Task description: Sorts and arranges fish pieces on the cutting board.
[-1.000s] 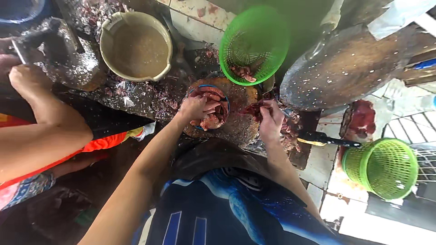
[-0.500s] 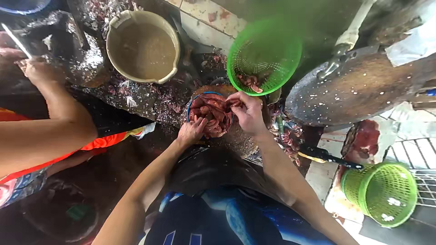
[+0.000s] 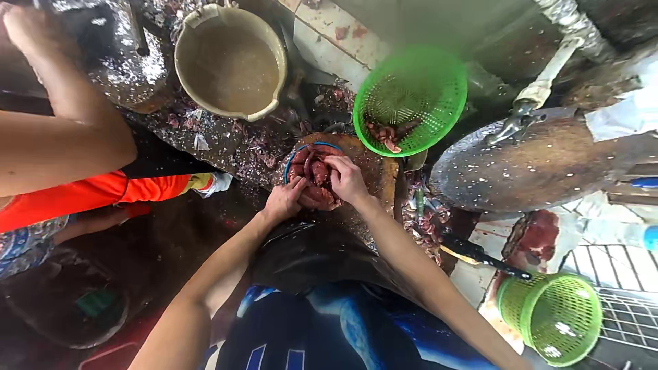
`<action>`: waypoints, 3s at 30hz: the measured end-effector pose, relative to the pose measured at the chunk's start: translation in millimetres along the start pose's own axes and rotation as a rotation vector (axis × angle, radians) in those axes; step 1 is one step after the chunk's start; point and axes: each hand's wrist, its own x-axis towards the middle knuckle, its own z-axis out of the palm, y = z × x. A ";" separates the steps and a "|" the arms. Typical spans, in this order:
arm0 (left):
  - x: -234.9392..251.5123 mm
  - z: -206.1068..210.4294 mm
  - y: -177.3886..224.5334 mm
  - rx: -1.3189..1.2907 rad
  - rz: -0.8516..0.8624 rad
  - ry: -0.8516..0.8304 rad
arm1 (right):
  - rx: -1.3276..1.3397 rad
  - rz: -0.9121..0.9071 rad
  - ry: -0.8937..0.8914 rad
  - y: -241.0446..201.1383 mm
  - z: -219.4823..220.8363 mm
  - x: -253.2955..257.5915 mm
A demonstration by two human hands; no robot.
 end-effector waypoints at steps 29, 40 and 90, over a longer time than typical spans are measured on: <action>37.0 -42.0 53.5 -0.023 -0.028 -0.090 | 0.503 0.113 -0.226 -11.6 -30.6 -39.1; 26.9 -20.0 12.0 -0.055 -0.079 -0.125 | -0.108 0.427 -0.196 4.1 -9.7 -49.1; 49.2 -50.6 -12.9 -0.256 -0.431 0.370 | -0.208 0.525 -0.327 183.7 -128.5 80.6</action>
